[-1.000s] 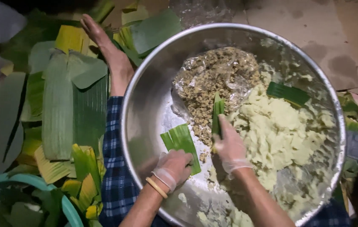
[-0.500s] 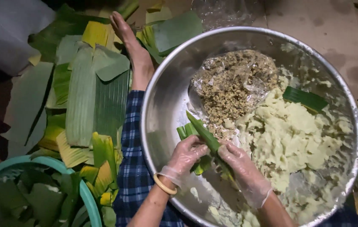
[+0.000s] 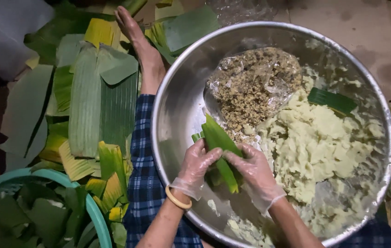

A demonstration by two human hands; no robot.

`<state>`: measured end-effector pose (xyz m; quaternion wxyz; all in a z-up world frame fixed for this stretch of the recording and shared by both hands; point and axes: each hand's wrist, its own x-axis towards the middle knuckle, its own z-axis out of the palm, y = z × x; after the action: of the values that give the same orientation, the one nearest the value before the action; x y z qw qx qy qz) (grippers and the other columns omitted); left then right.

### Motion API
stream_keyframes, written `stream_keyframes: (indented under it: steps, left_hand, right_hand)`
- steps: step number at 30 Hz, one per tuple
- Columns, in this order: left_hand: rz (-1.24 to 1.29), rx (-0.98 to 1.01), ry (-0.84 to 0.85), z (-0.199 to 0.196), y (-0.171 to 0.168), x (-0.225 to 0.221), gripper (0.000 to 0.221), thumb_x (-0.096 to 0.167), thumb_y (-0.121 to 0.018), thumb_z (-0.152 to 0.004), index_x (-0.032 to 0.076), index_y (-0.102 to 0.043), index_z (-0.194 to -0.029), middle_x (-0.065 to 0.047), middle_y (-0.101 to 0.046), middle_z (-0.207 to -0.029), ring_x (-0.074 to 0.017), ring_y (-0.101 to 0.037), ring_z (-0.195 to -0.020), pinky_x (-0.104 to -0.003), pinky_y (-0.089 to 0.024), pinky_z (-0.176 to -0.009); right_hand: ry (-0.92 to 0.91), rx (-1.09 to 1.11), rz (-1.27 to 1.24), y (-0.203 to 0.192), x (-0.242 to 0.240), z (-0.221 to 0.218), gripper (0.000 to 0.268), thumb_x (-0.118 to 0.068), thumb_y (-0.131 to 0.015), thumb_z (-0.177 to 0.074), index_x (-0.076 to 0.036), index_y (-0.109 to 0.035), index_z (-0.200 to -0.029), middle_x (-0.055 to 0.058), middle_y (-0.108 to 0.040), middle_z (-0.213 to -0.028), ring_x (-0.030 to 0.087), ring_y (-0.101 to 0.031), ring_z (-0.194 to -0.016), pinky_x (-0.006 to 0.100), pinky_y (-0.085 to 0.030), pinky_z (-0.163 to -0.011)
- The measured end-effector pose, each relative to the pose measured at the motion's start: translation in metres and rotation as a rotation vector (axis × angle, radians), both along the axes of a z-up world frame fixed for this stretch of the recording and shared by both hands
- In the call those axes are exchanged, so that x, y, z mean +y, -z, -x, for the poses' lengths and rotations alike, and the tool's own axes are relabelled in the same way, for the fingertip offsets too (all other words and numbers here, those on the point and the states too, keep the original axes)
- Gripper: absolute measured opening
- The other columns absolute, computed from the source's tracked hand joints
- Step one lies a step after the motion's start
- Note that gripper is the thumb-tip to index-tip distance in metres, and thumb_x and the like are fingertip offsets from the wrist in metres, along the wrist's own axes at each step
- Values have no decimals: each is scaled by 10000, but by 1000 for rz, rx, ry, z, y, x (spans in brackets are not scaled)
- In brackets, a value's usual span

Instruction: Shaping dough and filling into balls and placing them on banana leaves in preparation for wrapping.

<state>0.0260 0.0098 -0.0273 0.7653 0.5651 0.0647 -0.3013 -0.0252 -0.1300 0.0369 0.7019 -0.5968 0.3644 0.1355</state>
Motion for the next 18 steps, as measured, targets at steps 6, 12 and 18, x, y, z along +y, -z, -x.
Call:
stream_keyframes:
  steps: [6, 12, 18]
  left_hand:
    - [14, 109, 18, -12, 17, -1, 391, 183, -869, -756, 35, -675, -1061, -92, -662, -958, -172, -621, -858, -328, -556, -748]
    - [-56, 197, 76, -25, 7, 2, 723, 280, -860, -733, 63, -563, -1355, -237, -567, -1263, -373, -526, -1174, -535, -436, -1012]
    - [-300, 175, 137, -30, 26, 4, 888, 147, -787, -751, 118, -380, -1539, -275, -541, -1367, -429, -527, -1270, -603, -400, -1065]
  right_hand:
    - [67, -34, 37, 10, 6, -20, 457, -224, -733, -906, 39, -522, -1214, 233, -447, -1130, 323, -434, -1002, 434, -378, -851]
    - [109, 4, 9, 8, 1, -20, 670, -332, -692, -898, -26, -483, -1457, 276, -468, -1490, 442, -449, -1384, 597, -344, -1146]
    - [1, 31, 242, 41, -11, -17, 435, -155, -721, -897, 5, -641, -1293, 258, -666, -1252, 348, -627, -1174, 468, -503, -1001]
